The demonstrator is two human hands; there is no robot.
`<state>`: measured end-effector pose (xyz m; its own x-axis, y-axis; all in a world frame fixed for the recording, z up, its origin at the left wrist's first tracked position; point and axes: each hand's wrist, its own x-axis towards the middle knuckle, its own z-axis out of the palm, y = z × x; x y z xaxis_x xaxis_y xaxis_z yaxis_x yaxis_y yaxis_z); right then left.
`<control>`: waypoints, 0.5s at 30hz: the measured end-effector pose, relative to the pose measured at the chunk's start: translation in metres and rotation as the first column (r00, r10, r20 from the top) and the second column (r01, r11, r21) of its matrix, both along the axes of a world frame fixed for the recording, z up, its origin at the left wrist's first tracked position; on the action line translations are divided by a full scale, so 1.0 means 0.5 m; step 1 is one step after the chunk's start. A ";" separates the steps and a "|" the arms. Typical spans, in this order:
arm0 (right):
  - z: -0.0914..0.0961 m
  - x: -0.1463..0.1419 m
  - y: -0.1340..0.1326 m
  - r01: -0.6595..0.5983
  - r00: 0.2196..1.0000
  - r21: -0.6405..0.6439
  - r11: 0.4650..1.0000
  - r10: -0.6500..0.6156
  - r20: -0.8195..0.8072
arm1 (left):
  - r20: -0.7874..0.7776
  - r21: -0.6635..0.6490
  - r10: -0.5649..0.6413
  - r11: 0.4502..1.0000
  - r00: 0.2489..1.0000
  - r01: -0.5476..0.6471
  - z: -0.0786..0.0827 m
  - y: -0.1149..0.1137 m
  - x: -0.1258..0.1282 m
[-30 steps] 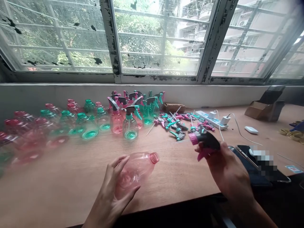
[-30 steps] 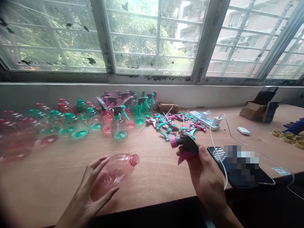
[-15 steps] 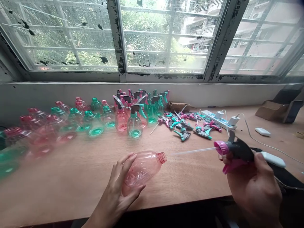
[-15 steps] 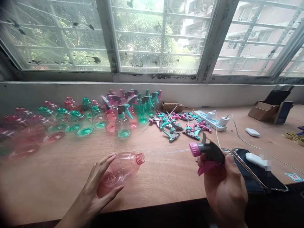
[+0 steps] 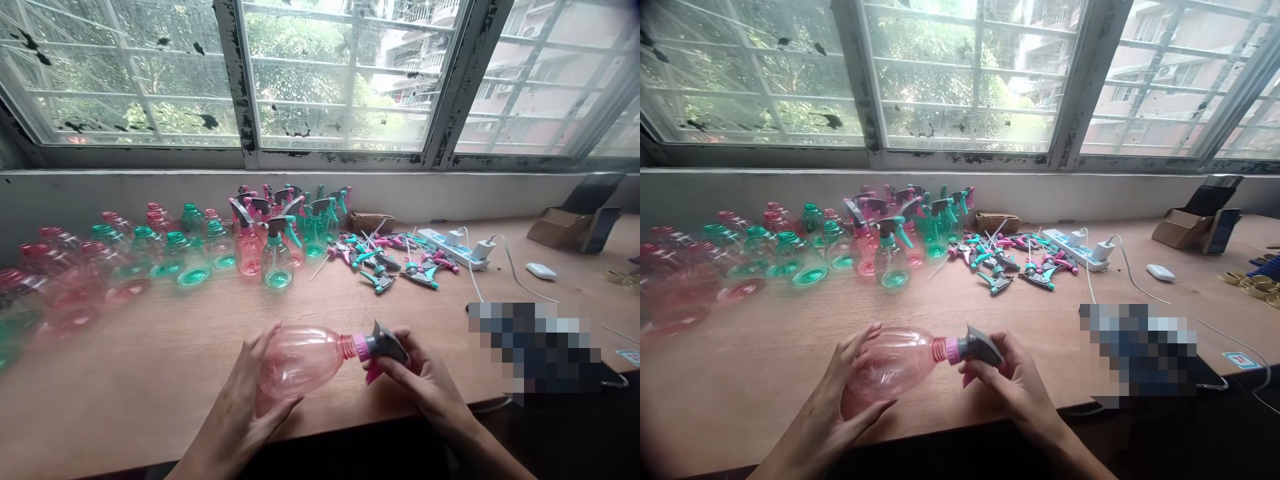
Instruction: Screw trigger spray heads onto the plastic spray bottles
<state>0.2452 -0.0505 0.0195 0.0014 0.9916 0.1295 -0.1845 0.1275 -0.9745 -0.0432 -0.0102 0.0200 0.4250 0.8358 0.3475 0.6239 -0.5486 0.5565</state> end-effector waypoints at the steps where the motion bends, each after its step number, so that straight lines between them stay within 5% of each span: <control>1: 0.001 -0.001 0.001 -0.040 0.999 -0.041 0.998 0.041 0.006 | -0.012 0.011 0.009 1.000 1.000 -0.009 -0.001 0.003 0.002; 6: -0.002 0.005 0.014 -0.069 0.998 -0.131 0.989 0.067 -0.017 | -0.010 0.027 0.002 1.000 1.000 -0.002 0.004 0.009 0.046; 9: 0.000 0.010 0.020 -0.062 0.998 -0.147 0.987 0.059 -0.020 | 0.085 -0.057 0.067 0.996 0.994 -0.062 -0.001 0.003 0.070; 15: 0.008 0.008 0.022 -0.103 0.994 -0.154 0.983 0.107 0.015 | 0.255 -0.303 0.026 0.951 0.967 0.054 -0.015 0.006 0.053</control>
<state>0.2493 -0.0396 0.0236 -0.1050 0.9942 -0.0245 -0.1665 -0.0418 -0.9852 -0.0166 -0.0074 0.0123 0.3690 0.9129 0.1745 0.4337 -0.3351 0.8364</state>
